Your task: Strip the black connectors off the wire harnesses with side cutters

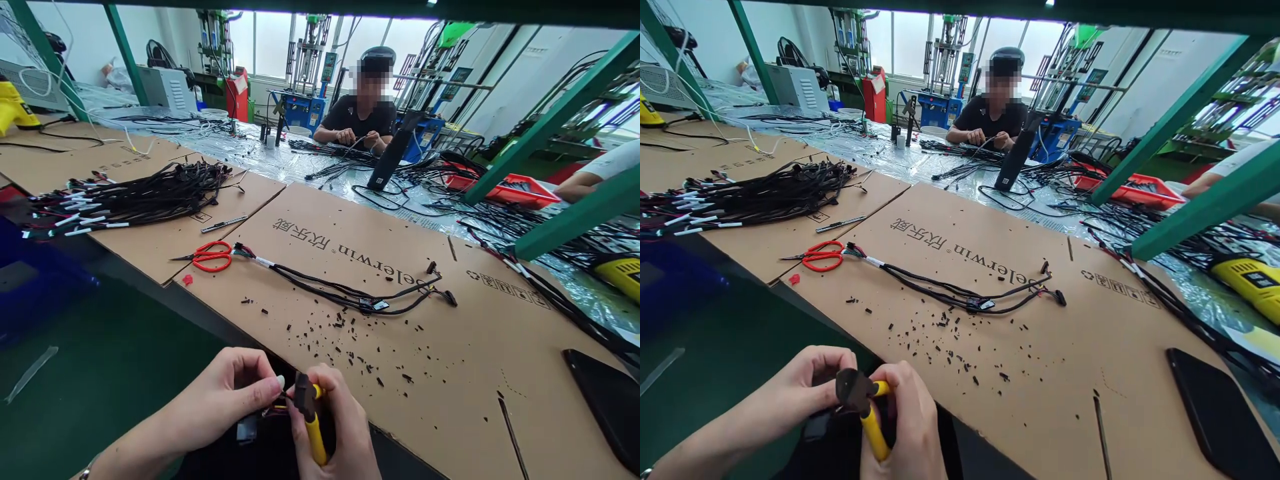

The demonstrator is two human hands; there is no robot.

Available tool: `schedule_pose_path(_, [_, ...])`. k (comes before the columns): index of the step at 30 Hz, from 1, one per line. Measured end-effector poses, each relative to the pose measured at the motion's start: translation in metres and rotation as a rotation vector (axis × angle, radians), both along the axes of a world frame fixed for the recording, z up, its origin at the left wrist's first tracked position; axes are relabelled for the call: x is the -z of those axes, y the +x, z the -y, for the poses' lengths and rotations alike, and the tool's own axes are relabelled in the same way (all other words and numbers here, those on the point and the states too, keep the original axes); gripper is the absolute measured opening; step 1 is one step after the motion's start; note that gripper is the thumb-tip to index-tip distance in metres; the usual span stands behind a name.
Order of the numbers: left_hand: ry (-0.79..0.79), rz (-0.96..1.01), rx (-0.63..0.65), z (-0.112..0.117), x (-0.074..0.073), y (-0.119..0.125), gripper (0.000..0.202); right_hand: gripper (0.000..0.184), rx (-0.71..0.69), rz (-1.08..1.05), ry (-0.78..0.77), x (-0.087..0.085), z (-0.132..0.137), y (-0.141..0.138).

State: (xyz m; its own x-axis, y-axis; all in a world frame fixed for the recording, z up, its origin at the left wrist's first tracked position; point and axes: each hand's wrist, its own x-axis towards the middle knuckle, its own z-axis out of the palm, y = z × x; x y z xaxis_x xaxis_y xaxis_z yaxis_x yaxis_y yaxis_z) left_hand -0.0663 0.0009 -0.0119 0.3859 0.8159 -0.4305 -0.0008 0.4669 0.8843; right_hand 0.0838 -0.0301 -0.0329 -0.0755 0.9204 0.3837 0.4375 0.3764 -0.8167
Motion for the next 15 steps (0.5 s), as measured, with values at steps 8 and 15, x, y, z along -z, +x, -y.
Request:
schedule_pose_path(8, [-0.085,0.118,-0.023,0.018,0.009,0.014,0.042,0.011,-0.118,-0.091,-0.055,-0.001,0.001,0.019])
schedule_pose_path(15, [0.122,-0.108,0.019,0.023,0.007,0.020,0.036,0.008,-0.036,-0.112,-0.095,-0.004,0.006,0.014])
